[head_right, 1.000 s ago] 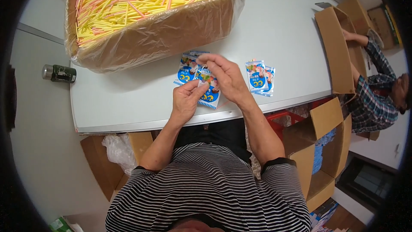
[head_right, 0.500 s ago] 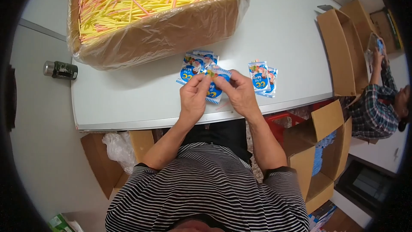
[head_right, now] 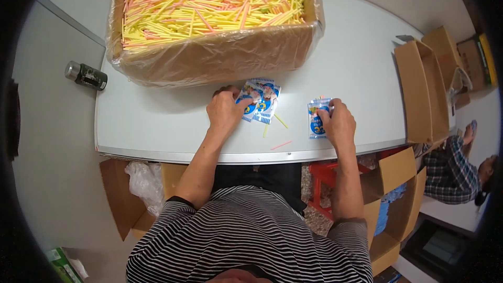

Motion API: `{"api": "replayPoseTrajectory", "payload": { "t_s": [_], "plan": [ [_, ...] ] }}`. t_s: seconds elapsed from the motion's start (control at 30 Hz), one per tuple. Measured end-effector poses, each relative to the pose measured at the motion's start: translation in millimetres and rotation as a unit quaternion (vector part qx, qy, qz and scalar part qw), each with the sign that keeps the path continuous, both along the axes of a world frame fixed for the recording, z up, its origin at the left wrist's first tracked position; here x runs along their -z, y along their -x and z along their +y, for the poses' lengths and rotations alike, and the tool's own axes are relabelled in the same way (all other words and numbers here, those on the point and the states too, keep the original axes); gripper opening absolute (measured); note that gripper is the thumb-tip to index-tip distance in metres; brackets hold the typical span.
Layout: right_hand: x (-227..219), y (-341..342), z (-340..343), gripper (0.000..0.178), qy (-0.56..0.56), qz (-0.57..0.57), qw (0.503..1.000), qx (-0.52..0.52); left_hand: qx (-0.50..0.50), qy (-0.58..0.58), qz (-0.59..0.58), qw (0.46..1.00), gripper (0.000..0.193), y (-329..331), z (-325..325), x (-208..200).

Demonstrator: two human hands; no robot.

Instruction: The recorder packages small colorful items into small blue bags and places them into a cardboard box.

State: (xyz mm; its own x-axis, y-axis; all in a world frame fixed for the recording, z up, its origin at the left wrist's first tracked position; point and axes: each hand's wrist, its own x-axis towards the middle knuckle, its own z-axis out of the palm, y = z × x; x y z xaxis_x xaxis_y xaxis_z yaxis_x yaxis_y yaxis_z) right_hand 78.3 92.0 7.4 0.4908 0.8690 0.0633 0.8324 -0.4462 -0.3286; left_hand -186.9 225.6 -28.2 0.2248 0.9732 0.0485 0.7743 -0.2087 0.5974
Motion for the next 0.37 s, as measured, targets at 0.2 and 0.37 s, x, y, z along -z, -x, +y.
{"api": "replayPoseTrajectory", "payload": {
  "t_s": [0.2, 0.37],
  "plan": [
    [-90.2, 17.8, 46.7, 0.014, -0.258, 0.105, 0.957, -0.084, -0.019, 0.061, -0.110, 0.992, 0.033, 10.5, -1.6, 0.6],
    [-174.0, 56.9, 143.4, 0.012, -0.297, -0.003, 0.912, -0.283, 0.033, -0.017, -0.098, 0.995, 0.038, 18.5, 0.0, 3.0]
  ]
}}
